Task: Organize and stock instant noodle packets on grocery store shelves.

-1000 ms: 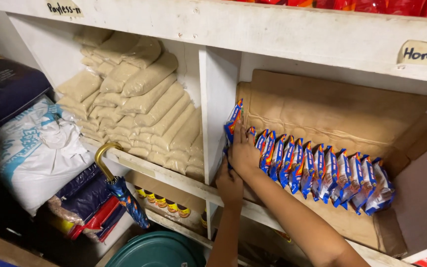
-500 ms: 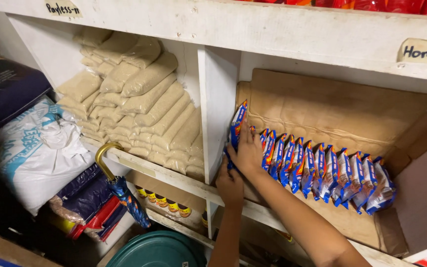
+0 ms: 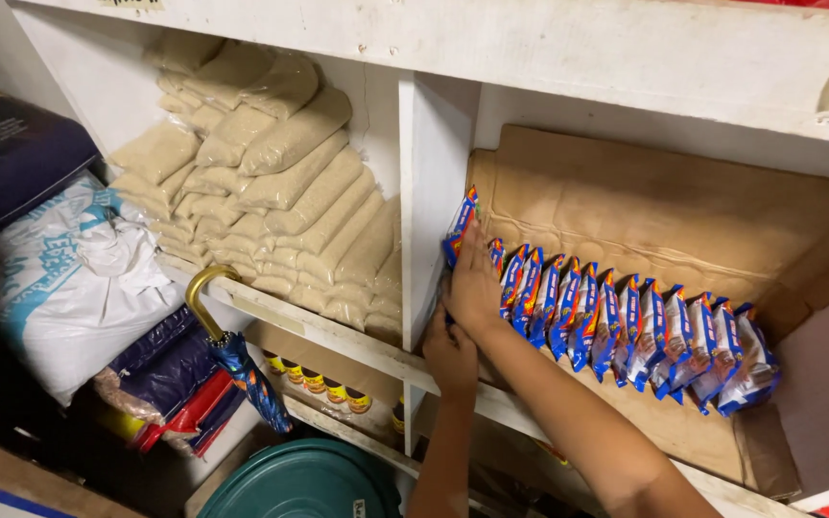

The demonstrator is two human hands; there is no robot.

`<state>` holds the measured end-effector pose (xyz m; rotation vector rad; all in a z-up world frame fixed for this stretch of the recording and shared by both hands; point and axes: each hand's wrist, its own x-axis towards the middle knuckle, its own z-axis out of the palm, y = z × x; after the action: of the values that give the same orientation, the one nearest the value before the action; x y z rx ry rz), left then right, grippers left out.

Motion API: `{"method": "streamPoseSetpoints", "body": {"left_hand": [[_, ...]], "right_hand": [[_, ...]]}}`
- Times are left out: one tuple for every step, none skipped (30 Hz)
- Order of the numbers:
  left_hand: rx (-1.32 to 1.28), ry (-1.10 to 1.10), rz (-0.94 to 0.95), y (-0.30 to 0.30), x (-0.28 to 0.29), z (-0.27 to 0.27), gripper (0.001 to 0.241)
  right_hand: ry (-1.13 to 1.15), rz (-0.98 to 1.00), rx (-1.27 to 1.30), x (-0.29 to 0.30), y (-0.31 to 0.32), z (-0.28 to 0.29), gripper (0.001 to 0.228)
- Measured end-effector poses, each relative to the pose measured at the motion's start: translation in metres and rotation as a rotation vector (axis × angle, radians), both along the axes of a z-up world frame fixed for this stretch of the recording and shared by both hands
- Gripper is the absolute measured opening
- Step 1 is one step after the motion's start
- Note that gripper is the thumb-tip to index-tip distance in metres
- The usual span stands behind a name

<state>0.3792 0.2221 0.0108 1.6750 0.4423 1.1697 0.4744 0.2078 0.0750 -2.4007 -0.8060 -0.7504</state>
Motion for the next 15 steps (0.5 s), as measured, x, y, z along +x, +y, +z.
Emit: {"method": "streamPoseSetpoints", "body": {"left_hand": [[-0.015, 0.01, -0.001, 0.0, 0.0, 0.001, 0.05], [-0.015, 0.01, -0.002, 0.0, -0.004, 0.005, 0.05], [-0.013, -0.015, -0.004, -0.001, -0.006, 0.009, 0.05], [-0.01, -0.039, -0.006, -0.002, -0.008, 0.014, 0.05], [-0.01, -0.041, -0.008, -0.002, -0.005, 0.011, 0.05], [0.02, -0.062, 0.005, -0.002, -0.002, 0.009, 0.05], [0.049, -0.08, 0.02, -0.001, -0.001, 0.006, 0.049], [0.048, -0.079, 0.02, 0.0, 0.0, 0.004, 0.049], [0.064, -0.085, 0.032, 0.0, 0.001, 0.002, 0.048], [0.079, -0.091, 0.044, 0.0, 0.001, 0.0, 0.047], [0.075, -0.085, 0.041, 0.001, 0.002, -0.002, 0.047], [0.053, -0.11, 0.02, 0.002, 0.003, -0.004, 0.046], [0.034, -0.135, -0.004, 0.001, 0.004, -0.005, 0.046], [0.032, -0.13, -0.01, 0.002, 0.001, -0.006, 0.046], [0.045, -0.195, -0.033, 0.001, -0.001, -0.006, 0.046]], "right_hand": [[0.078, 0.057, 0.042, -0.006, -0.002, 0.009, 0.109], [0.078, 0.056, 0.042, -0.012, -0.005, 0.015, 0.109], [0.093, 0.086, 0.058, -0.016, -0.009, 0.022, 0.11], [0.108, 0.116, 0.075, -0.021, -0.013, 0.028, 0.112], [0.106, 0.115, 0.074, -0.021, -0.016, 0.027, 0.112], [0.105, 0.131, 0.1, -0.021, -0.019, 0.027, 0.111], [0.109, 0.149, 0.126, -0.023, -0.021, 0.024, 0.11], [0.109, 0.15, 0.125, -0.024, -0.026, 0.024, 0.11], [0.116, 0.153, 0.134, -0.027, -0.031, 0.023, 0.109], [0.123, 0.157, 0.142, -0.03, -0.037, 0.021, 0.107], [0.129, 0.154, 0.139, -0.032, -0.045, 0.018, 0.107], [0.089, 0.176, 0.15, -0.035, -0.054, 0.015, 0.105], [0.049, 0.194, 0.163, -0.038, -0.064, 0.013, 0.103], [0.053, 0.187, 0.162, -0.046, -0.076, 0.015, 0.103], [0.04, 0.209, 0.17, -0.055, -0.09, 0.016, 0.1]]}}
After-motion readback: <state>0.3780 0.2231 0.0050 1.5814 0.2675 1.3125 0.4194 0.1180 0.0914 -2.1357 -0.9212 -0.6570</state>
